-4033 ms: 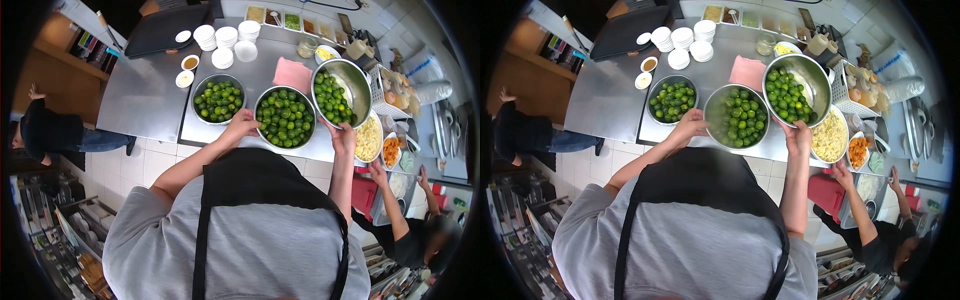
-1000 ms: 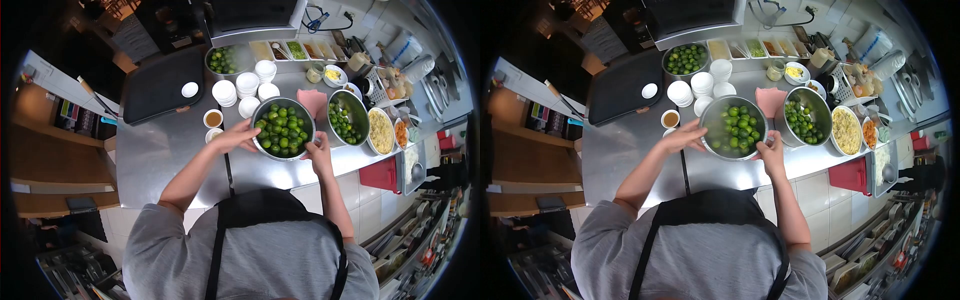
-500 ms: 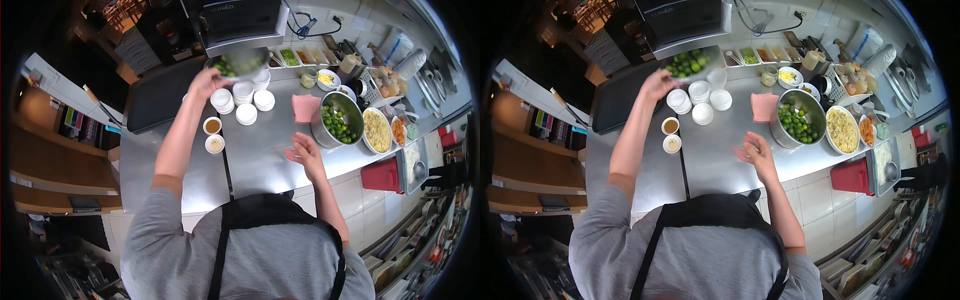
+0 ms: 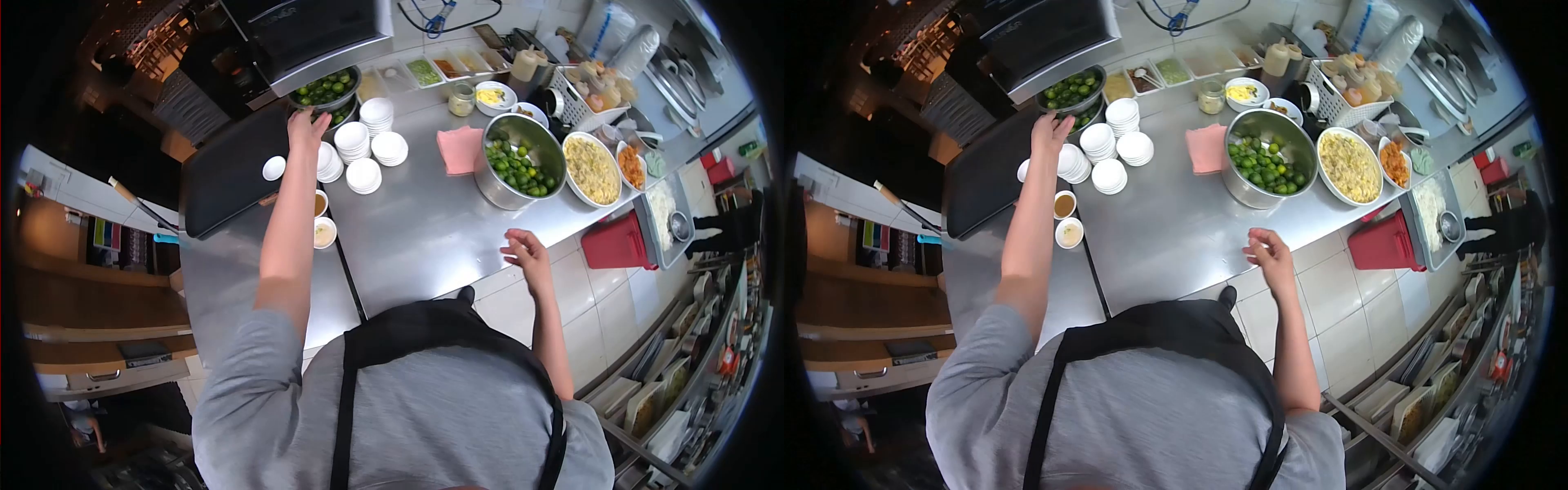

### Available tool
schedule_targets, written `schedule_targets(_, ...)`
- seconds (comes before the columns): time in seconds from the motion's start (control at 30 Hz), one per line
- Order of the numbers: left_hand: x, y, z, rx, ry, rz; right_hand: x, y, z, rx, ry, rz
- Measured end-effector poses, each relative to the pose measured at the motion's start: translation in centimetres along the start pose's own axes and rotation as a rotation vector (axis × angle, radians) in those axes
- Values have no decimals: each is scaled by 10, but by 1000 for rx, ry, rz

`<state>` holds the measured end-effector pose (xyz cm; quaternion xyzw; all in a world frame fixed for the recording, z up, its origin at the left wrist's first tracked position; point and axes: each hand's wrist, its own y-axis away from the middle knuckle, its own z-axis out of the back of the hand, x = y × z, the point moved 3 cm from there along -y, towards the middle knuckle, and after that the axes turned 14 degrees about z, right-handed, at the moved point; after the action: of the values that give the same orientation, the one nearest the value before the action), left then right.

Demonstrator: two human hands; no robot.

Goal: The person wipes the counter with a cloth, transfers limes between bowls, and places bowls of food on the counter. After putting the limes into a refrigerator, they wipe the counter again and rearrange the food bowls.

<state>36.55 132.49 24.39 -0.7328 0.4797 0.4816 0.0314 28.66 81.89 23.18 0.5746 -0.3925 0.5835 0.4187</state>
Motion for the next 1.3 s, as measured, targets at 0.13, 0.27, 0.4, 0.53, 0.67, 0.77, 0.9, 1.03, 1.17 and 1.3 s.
schedule_targets(0.13, 87, 74, -47, 126, -319, 30, 9, -16, 47, -135, 33, 68)
schedule_targets(0.27, 184, 144, -119, 321, -599, 319, 13, -53, 83, -235, 88, 167)
schedule_targets(0.4, 229, 145, -168, 297, -585, 376, -3, -98, 108, -259, 149, 192)
schedule_targets(0.53, 263, 111, -181, 160, -437, 424, -19, -128, 122, -230, -1, 139)
schedule_targets(0.67, 253, 158, -179, -6, -383, 455, -22, -142, 141, -8, -71, 86)
schedule_targets(0.77, 240, 207, -133, 19, -272, 470, -25, -151, 152, 79, -95, 99)
schedule_targets(0.9, 203, 299, -85, -509, 155, 379, -37, -184, 132, 187, 228, 339)
schedule_targets(1.03, 226, 348, 19, -508, 169, 261, -26, -215, 29, 512, 534, 1042)
schedule_targets(1.17, 197, 410, -17, -625, 258, 94, -81, -270, -47, 621, 918, 1281)
schedule_targets(1.3, 186, 459, -7, -637, 276, 20, -85, -245, -104, 437, 1087, 1272)
